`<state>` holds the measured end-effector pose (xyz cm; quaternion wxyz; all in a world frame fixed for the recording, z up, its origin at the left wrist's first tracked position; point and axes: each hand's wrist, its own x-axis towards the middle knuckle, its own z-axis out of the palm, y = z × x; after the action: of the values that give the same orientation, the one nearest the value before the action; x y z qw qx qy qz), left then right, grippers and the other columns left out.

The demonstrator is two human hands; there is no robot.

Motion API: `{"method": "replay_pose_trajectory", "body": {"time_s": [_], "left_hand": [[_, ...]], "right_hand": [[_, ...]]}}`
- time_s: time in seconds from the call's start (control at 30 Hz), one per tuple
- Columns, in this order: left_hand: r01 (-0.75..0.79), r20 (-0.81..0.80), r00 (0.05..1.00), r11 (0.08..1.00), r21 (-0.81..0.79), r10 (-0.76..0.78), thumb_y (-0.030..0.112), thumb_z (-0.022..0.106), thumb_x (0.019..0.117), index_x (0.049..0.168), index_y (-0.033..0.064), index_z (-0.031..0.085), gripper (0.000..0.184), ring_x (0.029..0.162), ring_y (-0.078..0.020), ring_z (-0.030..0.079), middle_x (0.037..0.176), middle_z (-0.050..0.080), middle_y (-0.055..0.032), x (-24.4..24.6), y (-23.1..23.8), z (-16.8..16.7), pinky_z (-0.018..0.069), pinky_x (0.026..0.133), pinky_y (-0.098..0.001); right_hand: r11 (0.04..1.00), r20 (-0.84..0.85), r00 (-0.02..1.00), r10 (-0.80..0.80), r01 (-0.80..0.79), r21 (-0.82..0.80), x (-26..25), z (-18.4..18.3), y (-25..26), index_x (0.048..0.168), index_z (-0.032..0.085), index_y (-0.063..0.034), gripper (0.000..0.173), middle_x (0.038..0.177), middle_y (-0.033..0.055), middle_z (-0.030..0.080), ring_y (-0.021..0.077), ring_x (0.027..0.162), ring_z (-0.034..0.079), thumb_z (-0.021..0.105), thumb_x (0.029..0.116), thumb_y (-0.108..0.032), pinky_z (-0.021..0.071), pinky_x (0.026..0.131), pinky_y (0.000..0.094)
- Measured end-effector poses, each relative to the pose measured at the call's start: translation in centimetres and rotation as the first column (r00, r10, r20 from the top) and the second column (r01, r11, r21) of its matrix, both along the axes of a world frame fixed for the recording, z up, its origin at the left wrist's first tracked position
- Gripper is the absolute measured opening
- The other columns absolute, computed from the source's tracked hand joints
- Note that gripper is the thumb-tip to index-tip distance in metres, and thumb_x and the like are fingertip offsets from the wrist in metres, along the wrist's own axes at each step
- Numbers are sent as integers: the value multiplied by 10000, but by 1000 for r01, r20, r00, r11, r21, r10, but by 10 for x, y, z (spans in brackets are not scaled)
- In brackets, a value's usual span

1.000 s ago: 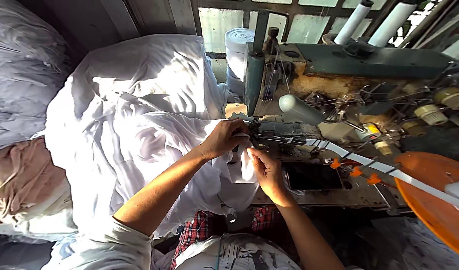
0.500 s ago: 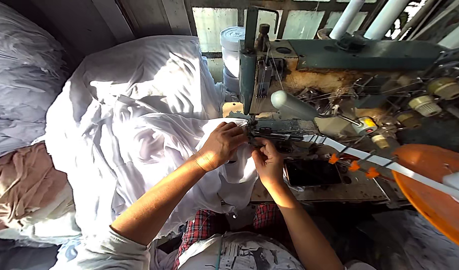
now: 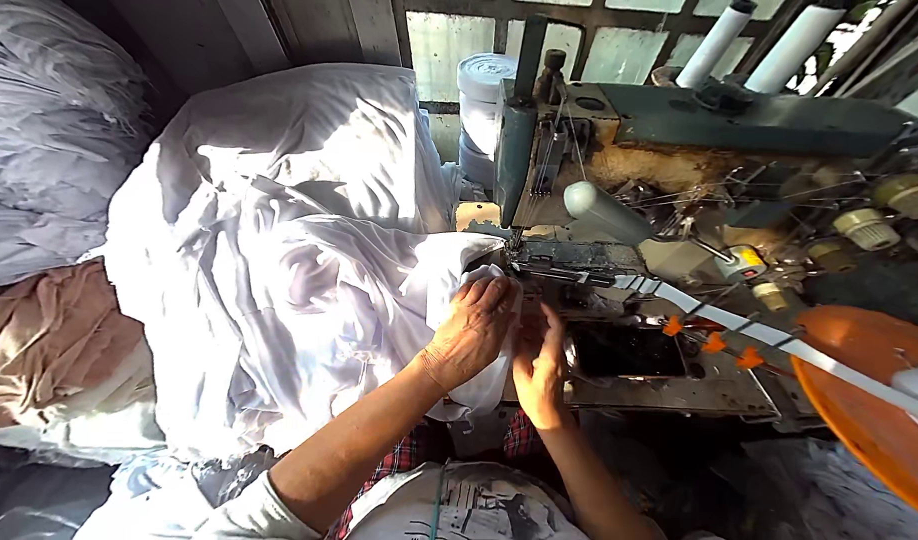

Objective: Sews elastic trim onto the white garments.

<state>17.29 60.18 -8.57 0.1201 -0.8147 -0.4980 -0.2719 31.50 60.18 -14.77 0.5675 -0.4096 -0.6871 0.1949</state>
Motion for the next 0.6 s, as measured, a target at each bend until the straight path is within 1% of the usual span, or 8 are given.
{"method": "replay_pose_trajectory", "body": {"time_s": [0.07, 0.13, 0.17, 0.23, 0.3, 0.37, 0.43, 0.6], "left_hand": [[2, 10, 1000, 1000, -28, -2, 195, 464, 1052, 1269, 0, 686, 367, 1247, -353, 609, 1304, 654, -186, -5, 6, 4, 491, 1039, -479], [2, -3, 1000, 999, -47, -2, 217, 495, 1047, 1256, 25, 698, 349, 1237, -341, 606, 1289, 653, -174, -8, 12, 11, 490, 1038, -461], [0, -1, 1000, 999, -49, 0, 220, 519, 1036, 1235, 32, 709, 334, 1211, -344, 614, 1269, 657, -176, -9, 15, 14, 498, 1016, -465], [-2, 2, 1000, 999, -38, 3, 200, 533, 1021, 1208, 33, 720, 313, 1177, -355, 625, 1234, 662, -186, -11, 20, 17, 511, 987, -471], [-6, -11, 1000, 1000, -14, 6, 199, 517, 1024, 1224, 37, 719, 327, 1182, -350, 625, 1257, 661, -183, -12, 23, 16, 507, 987, -463], [-3, -26, 1000, 1000, -3, 3, 203, 504, 1031, 1250, 36, 713, 346, 1217, -346, 618, 1296, 658, -176, -12, 23, 14, 498, 1010, -464], [3, -32, 999, 1000, 7, -3, 197, 492, 1028, 1251, 31, 712, 354, 1227, -344, 615, 1301, 661, -172, -13, 23, 13, 487, 1030, -467], [-4, -18, 1000, 1000, 31, 5, 221, 507, 1010, 1215, 24, 721, 356, 1219, -349, 621, 1280, 666, -182, -10, 25, 9, 485, 1035, -473]], "right_hand": [[997, -38, 998, 53, -55, -62, 3, -17, -11, 1349, 448, 178, 607, 1091, 193, 680, 148, 921, 702, 697, 908, -157, 595, 786, 272], [961, -83, 985, 149, -164, -222, 8, -23, -17, 1249, 591, 120, 449, 972, 129, 708, 107, 840, 692, 701, 882, -112, 586, 756, 267], [925, -153, 967, 205, -242, -292, 11, -20, -17, 1138, 661, 91, 307, 904, 81, 715, 45, 786, 675, 692, 880, -73, 573, 736, 217], [843, -306, 907, 290, -393, -367, 17, -10, -18, 1026, 677, 61, 152, 842, 6, 689, -23, 736, 634, 656, 904, -27, 547, 704, 157], [778, -443, 834, 328, -505, -373, 22, -3, -20, 968, 664, 9, 61, 808, -37, 679, -18, 716, 641, 640, 912, 2, 561, 686, 170], [721, -579, 741, 342, -601, -343, 27, 2, -23, 929, 671, -56, 103, 812, -62, 688, -5, 732, 650, 620, 904, 31, 561, 697, 182], [694, -623, 687, 374, -653, -303, 32, 2, -25, 920, 695, -98, 160, 837, -84, 700, -10, 771, 659, 609, 882, 32, 567, 741, 190], [676, -656, 671, 345, -662, -322, 37, 0, -24, 906, 690, -127, 180, 816, -93, 688, -7, 759, 651, 589, 874, 19, 565, 729, 203]]}}
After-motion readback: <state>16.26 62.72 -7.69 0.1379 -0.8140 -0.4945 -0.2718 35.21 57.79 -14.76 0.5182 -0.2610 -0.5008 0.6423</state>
